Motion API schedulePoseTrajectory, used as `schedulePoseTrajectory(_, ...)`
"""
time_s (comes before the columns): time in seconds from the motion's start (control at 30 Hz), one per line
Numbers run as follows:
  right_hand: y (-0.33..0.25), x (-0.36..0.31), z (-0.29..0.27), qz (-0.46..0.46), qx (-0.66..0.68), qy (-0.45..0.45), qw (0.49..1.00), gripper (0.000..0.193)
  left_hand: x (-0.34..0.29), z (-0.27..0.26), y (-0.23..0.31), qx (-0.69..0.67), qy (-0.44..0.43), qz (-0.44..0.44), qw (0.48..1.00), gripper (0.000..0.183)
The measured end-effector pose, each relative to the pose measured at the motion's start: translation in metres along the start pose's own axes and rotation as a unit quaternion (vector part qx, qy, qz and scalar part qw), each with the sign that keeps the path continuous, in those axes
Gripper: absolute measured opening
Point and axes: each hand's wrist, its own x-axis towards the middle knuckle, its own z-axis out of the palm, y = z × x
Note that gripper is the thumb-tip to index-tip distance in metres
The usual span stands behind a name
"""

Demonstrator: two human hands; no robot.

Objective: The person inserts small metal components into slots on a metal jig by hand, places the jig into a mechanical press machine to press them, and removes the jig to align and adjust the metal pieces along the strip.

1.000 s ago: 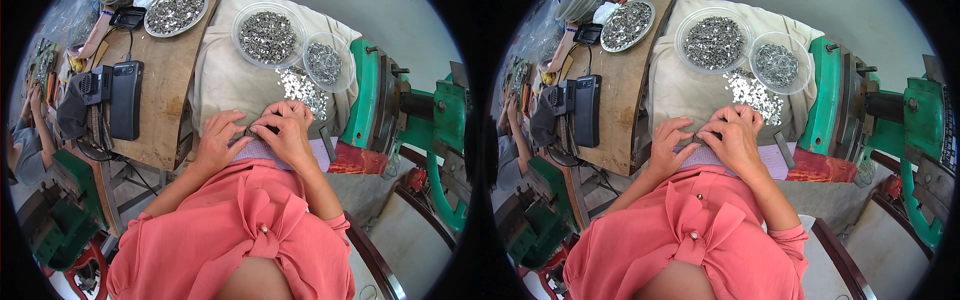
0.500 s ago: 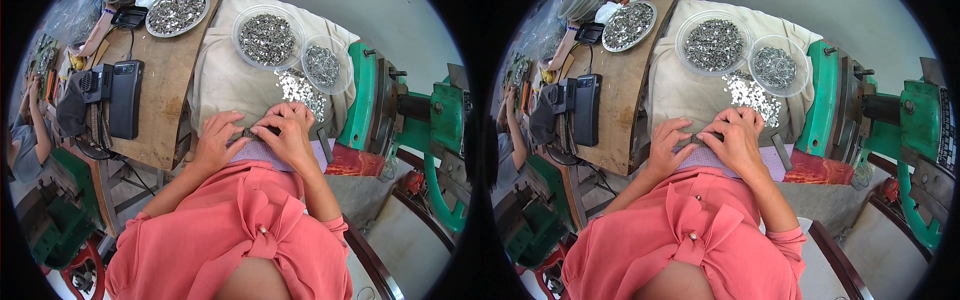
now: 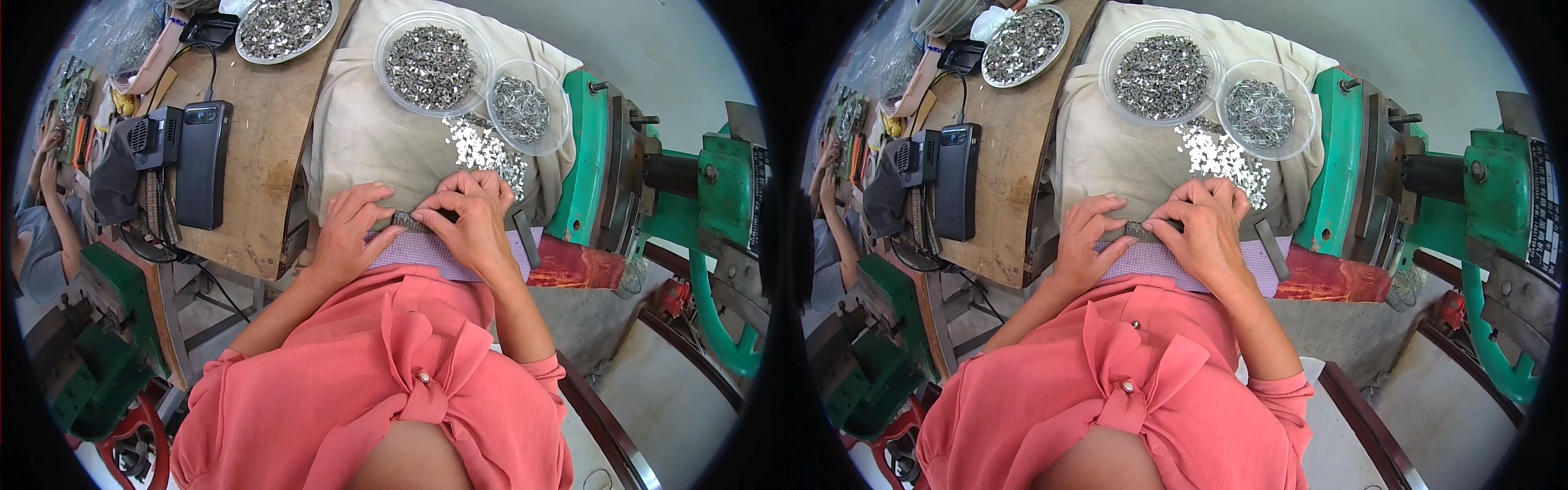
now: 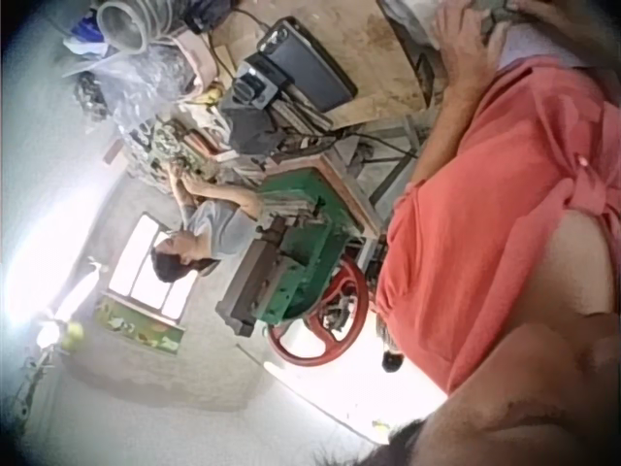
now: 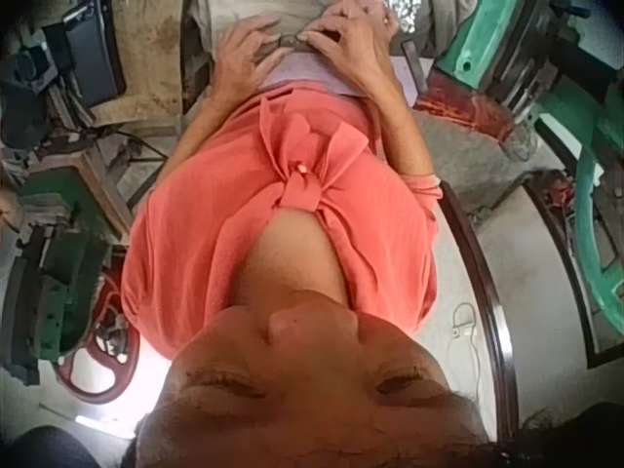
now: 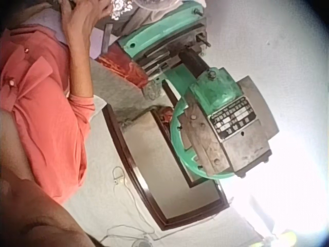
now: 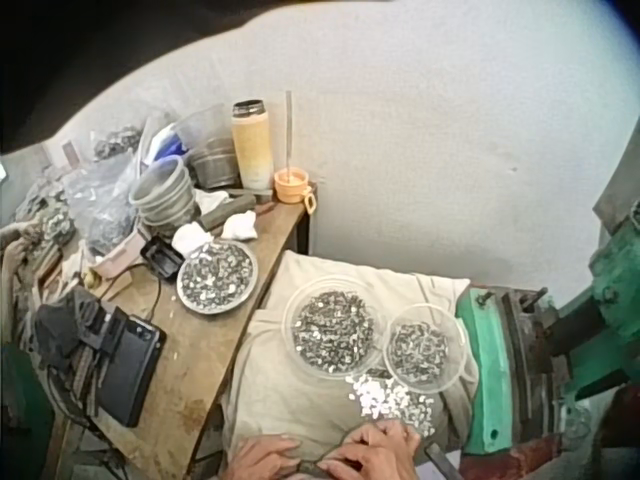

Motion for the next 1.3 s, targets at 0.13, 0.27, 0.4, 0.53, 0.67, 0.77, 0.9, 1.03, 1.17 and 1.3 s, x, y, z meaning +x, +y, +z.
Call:
schedulePoseTrajectory(0.13, 0.005, -0.003, -0.007, 0.007, -0.001, -0.019, 1.000, 0.014, 0.001, 0.000, -0.001, 0.010, 0.000, 0.013, 1.000, 0.027)
schedulePoseTrajectory(0.27, 0.000, 0.000, -0.006, 0.011, 0.004, -0.018, 1.000, 0.014, 0.001, 0.000, -0.001, 0.010, 0.001, 0.014, 1.000, 0.027)
schedulePoseTrajectory(0.4, 0.004, -0.003, -0.007, 0.006, -0.003, -0.015, 1.000, 0.014, 0.001, 0.000, -0.001, 0.011, 0.001, 0.015, 1.000, 0.027)
schedulePoseTrajectory(0.53, 0.007, -0.007, -0.012, 0.017, 0.002, -0.024, 1.000, 0.016, 0.000, 0.000, -0.001, 0.012, 0.000, 0.017, 1.000, 0.027)
schedulePoseTrajectory(0.67, 0.004, -0.005, -0.009, 0.015, -0.006, -0.016, 1.000, 0.016, -0.001, 0.000, 0.000, -0.002, -0.003, 0.001, 1.000, 0.029)
schedulePoseTrajectory(0.77, 0.005, -0.003, -0.006, 0.014, -0.005, -0.014, 1.000, 0.016, -0.001, 0.000, -0.003, 0.001, 0.000, 0.001, 1.000, 0.029)
schedulePoseTrajectory(0.9, 0.008, -0.004, -0.012, 0.013, 0.005, -0.028, 1.000, 0.014, 0.001, -0.001, 0.000, 0.006, -0.003, 0.004, 1.000, 0.029)
schedulePoseTrajectory(1.03, 0.010, -0.004, -0.016, 0.017, 0.006, -0.049, 0.999, 0.012, 0.001, -0.001, -0.001, 0.007, -0.006, 0.006, 1.000, 0.029)
schedulePoseTrajectory(1.17, 0.012, -0.005, -0.019, 0.008, 0.011, -0.063, 0.998, 0.012, 0.000, -0.001, -0.003, 0.016, -0.004, 0.013, 1.000, 0.027)
schedulePoseTrajectory(1.3, 0.007, -0.003, -0.019, 0.017, 0.006, -0.064, 0.998, 0.013, 0.000, 0.000, -0.002, 0.013, -0.004, 0.015, 1.000, 0.026)
